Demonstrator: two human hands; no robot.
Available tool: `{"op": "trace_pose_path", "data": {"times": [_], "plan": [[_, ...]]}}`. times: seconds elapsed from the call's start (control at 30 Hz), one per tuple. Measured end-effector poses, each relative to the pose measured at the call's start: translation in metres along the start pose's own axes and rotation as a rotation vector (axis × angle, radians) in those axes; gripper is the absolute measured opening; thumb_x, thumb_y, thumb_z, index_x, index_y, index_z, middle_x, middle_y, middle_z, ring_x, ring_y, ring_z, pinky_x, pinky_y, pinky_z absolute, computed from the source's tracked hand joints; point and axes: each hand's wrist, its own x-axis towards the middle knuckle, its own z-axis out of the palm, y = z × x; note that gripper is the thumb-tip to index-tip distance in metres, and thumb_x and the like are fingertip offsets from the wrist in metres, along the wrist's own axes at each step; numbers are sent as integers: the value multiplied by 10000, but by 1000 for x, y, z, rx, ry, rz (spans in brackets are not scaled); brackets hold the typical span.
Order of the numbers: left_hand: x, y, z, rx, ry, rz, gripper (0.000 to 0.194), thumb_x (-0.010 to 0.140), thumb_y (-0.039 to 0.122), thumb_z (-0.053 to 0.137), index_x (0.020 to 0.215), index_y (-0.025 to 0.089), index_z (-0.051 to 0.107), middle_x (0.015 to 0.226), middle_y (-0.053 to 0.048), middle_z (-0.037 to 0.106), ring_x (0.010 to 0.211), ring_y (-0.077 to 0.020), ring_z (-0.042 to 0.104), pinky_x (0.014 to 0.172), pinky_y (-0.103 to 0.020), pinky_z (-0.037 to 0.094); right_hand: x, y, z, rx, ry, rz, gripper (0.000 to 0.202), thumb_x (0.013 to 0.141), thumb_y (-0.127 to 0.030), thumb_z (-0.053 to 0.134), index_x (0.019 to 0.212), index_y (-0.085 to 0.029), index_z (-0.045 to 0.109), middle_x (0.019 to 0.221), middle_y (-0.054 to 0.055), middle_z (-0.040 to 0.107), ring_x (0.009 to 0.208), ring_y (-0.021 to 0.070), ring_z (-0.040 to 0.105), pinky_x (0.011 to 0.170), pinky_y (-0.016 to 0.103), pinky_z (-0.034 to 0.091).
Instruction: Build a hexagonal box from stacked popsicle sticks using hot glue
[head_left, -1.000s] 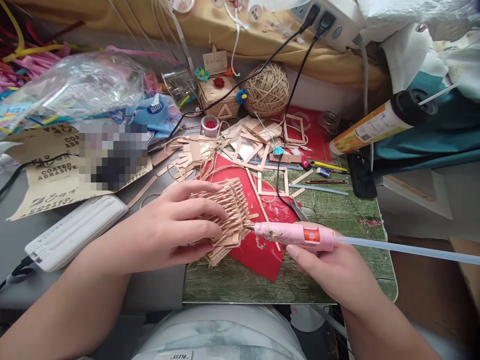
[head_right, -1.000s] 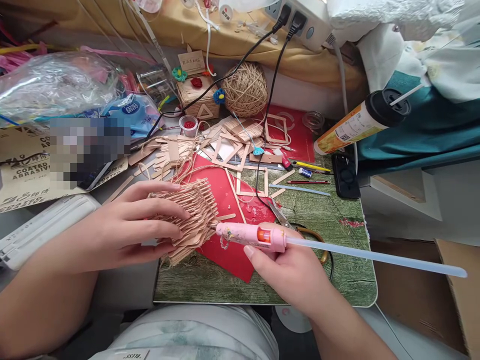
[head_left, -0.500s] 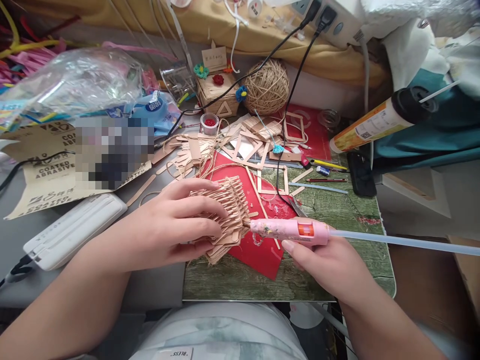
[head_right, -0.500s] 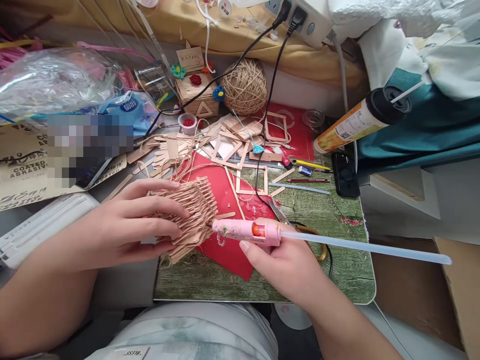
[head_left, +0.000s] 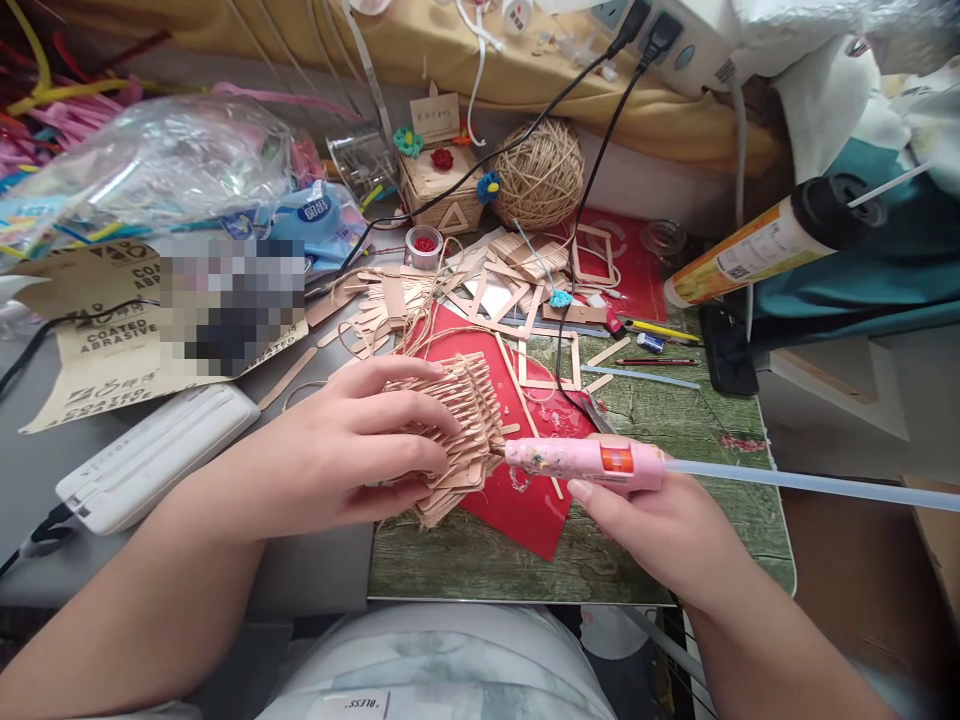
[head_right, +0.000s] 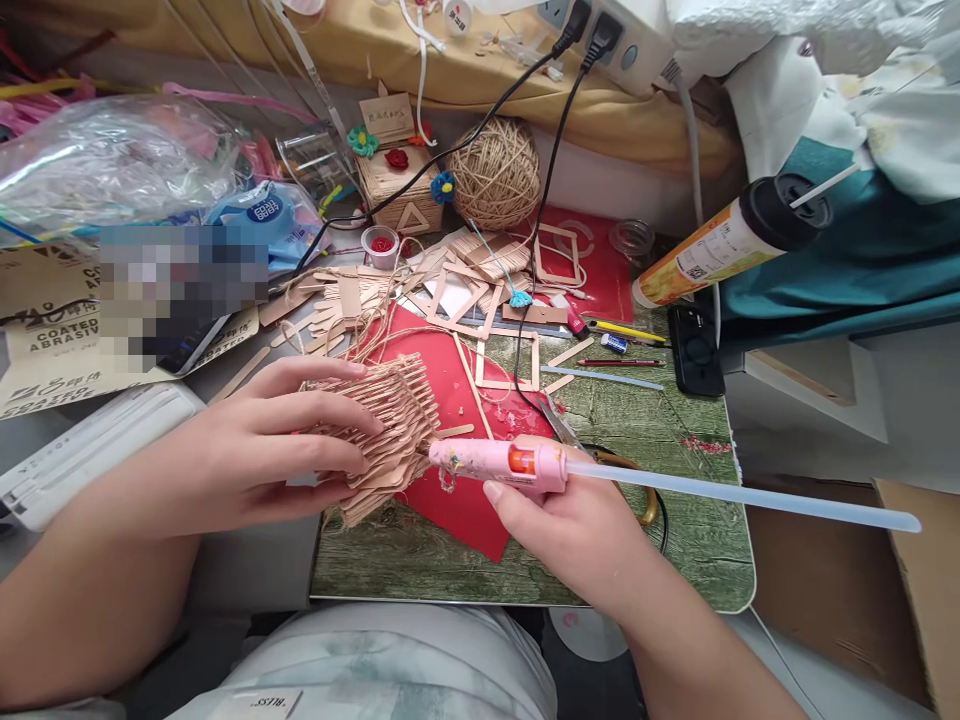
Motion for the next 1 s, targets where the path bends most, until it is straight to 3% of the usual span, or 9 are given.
{"op": "trace_pose_path", "data": {"times": [0.27,0.57,0.67,0.77,0.9,1.0], "plan": [[-1,0,-1,2,-14,-19,253,917,195,784,1138,257,678,1256,-37,767,1407,-257,590,1290,-452,427,2,-8,1,129,-88,44,331,1044,-352,612,1315,-326,800,1392,13,767,1343,298,698,1197,460,538],[0,0,0,2,-9,-14,255,913,190,789,1135,250,680,1254,-41,770,1392,-255,604,1291,-446,424,1,-4,1,88,-60,54,341,1030,-391,627,1306,-301,807,1364,44,778,1290,304,715,1162,456,547],[-2,0,1,-3,-21,-20,256,921,203,782,1148,266,681,1265,-30,770,1376,-248,617,1296,-462,419,-1,5,-2,26,30,131,321,975,-413,695,1201,-243,847,1088,82,838,1000,289,776,921,407,634],[-2,0,1,-2,-30,-28,247,928,212,772,1150,280,685,1267,-25,770,1362,-242,629,1300,-467,417,-4,14,-2,36,69,253,319,907,-420,752,1094,-184,857,710,45,745,652,205,669,611,305,551],[-2,0,0,3,-23,-24,234,936,205,762,1146,271,684,1262,-29,770,1353,-237,628,1302,-457,414,-7,15,-3,102,107,333,435,907,-434,726,1215,-142,820,585,5,620,524,144,515,499,265,397],[-2,0,-1,2,-15,-28,260,917,204,785,1146,274,683,1247,-30,774,1348,-240,638,1300,-456,425,-7,9,-5,131,68,314,477,920,-426,704,1314,-172,790,562,-22,553,502,125,434,483,257,331]]}}
